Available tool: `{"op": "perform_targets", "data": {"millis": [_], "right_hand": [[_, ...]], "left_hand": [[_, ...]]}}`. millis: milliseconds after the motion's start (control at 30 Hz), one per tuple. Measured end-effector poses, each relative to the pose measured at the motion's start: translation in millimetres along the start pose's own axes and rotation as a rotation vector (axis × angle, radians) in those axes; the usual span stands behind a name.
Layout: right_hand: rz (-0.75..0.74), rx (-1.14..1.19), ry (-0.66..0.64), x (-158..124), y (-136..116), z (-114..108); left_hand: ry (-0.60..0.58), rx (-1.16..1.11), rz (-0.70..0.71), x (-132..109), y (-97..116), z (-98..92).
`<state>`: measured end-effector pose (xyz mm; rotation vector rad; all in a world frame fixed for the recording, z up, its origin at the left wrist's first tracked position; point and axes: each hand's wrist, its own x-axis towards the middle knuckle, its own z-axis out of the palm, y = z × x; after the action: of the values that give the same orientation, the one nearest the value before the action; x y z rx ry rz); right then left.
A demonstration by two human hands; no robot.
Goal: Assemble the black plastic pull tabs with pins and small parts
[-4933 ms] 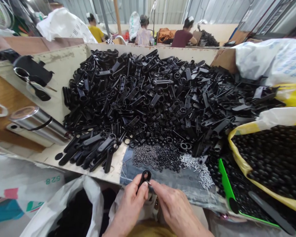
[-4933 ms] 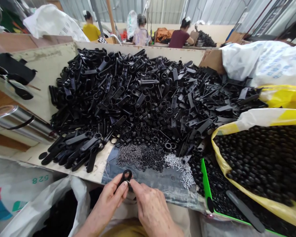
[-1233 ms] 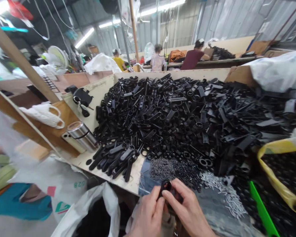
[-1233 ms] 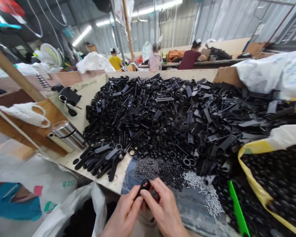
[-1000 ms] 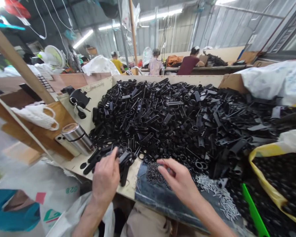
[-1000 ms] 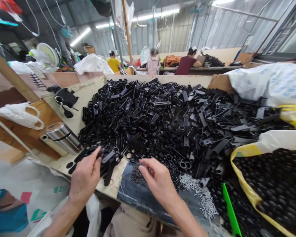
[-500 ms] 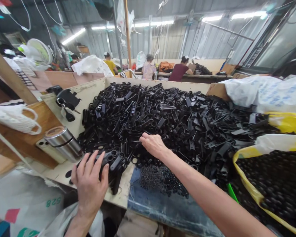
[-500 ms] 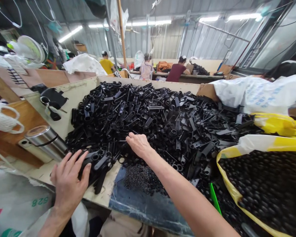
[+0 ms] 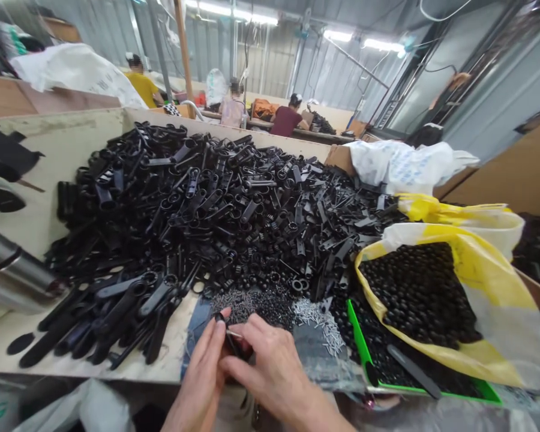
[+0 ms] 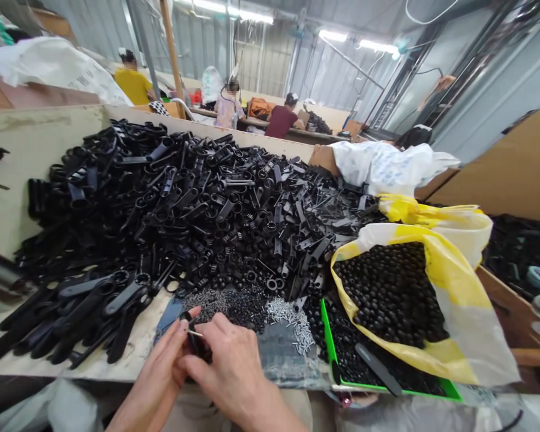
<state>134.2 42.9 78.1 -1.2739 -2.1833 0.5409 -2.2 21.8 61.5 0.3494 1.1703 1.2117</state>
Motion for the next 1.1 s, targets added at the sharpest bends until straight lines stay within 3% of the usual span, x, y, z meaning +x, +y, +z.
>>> {"op": "perform_targets", "data": {"millis": [67,233,367,500,633,733,867,967,1100], "right_hand": [[0.032,0.057,-0.05,10.0,14.0,-19.8],[0.259,-0.188,0.088,70.4,69.2,-60.3],[0.304,-0.305,0.043,104.3,94.6,-55.0],[0.34,-0.316,0.015,109.7,99.9,-48.9],[0.366,-0.24,0.082,94.2,100.6,-61.4],[0.332,-0.128,0.135,65.5,88.1,-66.2],[0.197,0.21,0.099,17.0,52.2,-53.1],[0.072,0.489,0.133,-9.3,27.9,-38.5],[0.038,0.54,0.148,-25.2,16.8,-24.6]], "left_hand": [[-0.042,-0.016,-0.043,0.5,5.5,-0.6],[-0.165,0.014,-0.052,0.5,13.5,1.7],[-0.17,0.065,-0.037,-2.9,10.7,6.0],[-0.152,0.145,-0.013,-7.3,8.4,4.3],[-0.084,0.181,0.048,-13.7,7.7,1.8],[-0.115,0.077,-0.013,-19.9,9.4,1.4],[-0.286,-0.061,-0.171,-24.8,11.7,1.1],[-0.345,-0.153,-0.288,-26.3,8.4,1.6],[-0.344,-0.155,-0.285,-30.2,-0.1,3.2]]}}
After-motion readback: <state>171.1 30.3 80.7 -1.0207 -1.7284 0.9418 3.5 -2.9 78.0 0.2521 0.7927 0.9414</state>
